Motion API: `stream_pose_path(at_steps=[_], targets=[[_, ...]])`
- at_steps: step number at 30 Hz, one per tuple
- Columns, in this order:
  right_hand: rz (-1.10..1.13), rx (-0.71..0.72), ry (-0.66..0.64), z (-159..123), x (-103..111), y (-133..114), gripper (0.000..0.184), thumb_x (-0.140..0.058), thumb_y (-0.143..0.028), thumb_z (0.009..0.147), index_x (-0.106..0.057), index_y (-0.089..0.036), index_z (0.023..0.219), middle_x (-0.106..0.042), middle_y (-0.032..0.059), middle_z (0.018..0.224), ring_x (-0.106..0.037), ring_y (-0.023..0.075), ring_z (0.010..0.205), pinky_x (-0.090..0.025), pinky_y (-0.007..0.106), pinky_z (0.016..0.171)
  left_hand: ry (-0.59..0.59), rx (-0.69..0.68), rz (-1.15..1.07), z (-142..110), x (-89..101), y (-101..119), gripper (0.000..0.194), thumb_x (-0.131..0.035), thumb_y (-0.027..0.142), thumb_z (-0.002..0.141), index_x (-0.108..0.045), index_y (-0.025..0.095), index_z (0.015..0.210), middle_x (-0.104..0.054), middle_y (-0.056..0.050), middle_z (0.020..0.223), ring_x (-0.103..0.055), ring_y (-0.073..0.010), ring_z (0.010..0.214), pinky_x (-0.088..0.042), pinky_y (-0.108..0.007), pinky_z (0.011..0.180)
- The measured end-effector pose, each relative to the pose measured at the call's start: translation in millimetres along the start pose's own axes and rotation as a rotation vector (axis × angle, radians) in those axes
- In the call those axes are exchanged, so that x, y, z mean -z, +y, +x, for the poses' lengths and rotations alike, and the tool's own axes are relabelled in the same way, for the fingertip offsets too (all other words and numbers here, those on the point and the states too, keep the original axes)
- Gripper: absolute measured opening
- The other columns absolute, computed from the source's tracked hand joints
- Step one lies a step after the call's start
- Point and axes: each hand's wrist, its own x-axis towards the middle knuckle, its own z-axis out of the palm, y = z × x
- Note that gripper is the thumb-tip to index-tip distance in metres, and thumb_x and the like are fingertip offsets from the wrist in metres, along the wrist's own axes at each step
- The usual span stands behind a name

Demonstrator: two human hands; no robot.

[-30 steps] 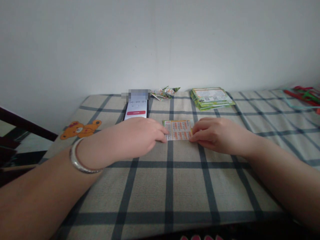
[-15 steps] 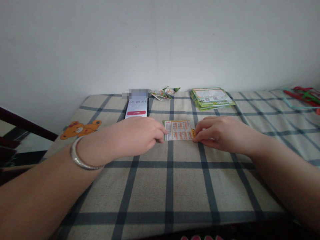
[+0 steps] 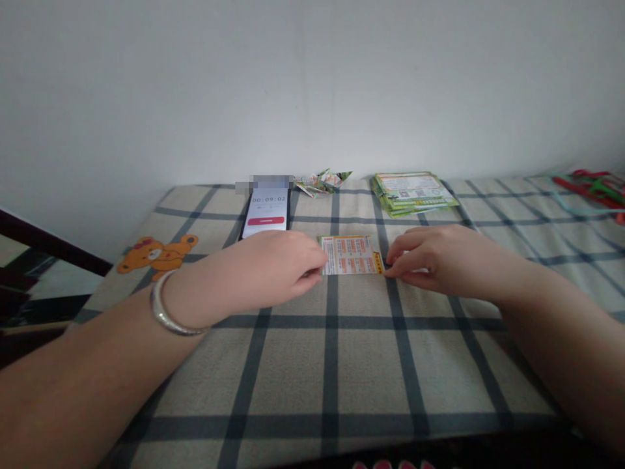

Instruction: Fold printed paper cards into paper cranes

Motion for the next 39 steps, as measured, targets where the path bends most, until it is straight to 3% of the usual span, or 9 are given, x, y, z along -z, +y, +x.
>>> stream_pose_path(at_steps=[5,14,18,24,35,39], targets=[[0.016,-0.015,-0.007,0.7,-0.6,0.2,0.021,-0.062,-0.014,0.081,-0.076,-0.028,0.089,-0.073,-0.0025,0.097,-0.067,0.0127,0.081,-0.046,0.024,0.066,-0.075,-0.032,0.088,3.5,-2.8,1.3,0.016,-0.060,0.034,0.089,-0.066,0.019,0.091,-0.067,-0.003,0.087,-0.064,-0.0206,0.085,-0.049,-0.034,0.075],[0.018,-0.041,0.026,2.3,-4.1,2.9,0.015,-0.059,-0.018,0.083,-0.072,-0.024,0.084,-0.071,-0.0005,0.094,-0.065,0.0148,0.081,-0.047,0.028,0.071,0.010,-0.063,0.155,3.7,-17.1,-2.3,0.015,-0.053,0.029,0.093,-0.063,0.019,0.089,-0.067,-0.003,0.089,-0.063,-0.0204,0.084,-0.050,-0.035,0.074],[-0.023,-0.097,0.113,9.9,-11.2,-0.7,0.015,-0.056,-0.028,0.087,-0.069,-0.021,0.088,-0.067,0.0029,0.085,-0.061,0.0181,0.077,-0.045,0.032,0.068,0.061,-0.045,0.209,6.0,-20.1,2.3,0.012,-0.054,0.026,0.091,-0.062,0.019,0.087,-0.066,-0.003,0.086,-0.063,-0.0219,0.081,-0.050,-0.036,0.071],[0.004,-0.051,0.185,21.8,-28.0,-10.2,0.017,-0.061,-0.030,0.085,-0.067,-0.021,0.097,-0.067,0.0053,0.103,-0.060,0.0214,0.094,-0.045,0.034,0.081,0.141,-0.020,0.262,7.0,-23.3,10.8,0.008,-0.057,0.023,0.086,-0.060,0.018,0.081,-0.063,-0.004,0.081,-0.062,-0.0220,0.077,-0.050,-0.035,0.066],[-0.152,-0.094,0.248,32.5,-31.9,-21.0,0.016,-0.053,-0.023,0.086,-0.067,-0.018,0.084,-0.067,0.0043,0.082,-0.058,0.0183,0.074,-0.038,0.031,0.066,0.262,-0.048,0.277,10.0,-32.4,13.4,0.009,-0.054,0.018,0.087,-0.060,0.017,0.080,-0.062,-0.004,0.078,-0.061,-0.0222,0.076,-0.050,-0.035,0.068],[-0.153,-0.173,0.328,36.3,-36.0,-26.5,0.015,-0.051,-0.021,0.083,-0.065,-0.017,0.079,-0.066,0.0042,0.075,-0.058,0.0182,0.069,-0.035,0.031,0.061,0.318,0.001,0.178,13.7,-37.0,15.3,0.012,-0.056,0.026,0.090,-0.062,0.016,0.087,-0.065,-0.005,0.087,-0.061,-0.0222,0.084,-0.050,-0.035,0.073]])
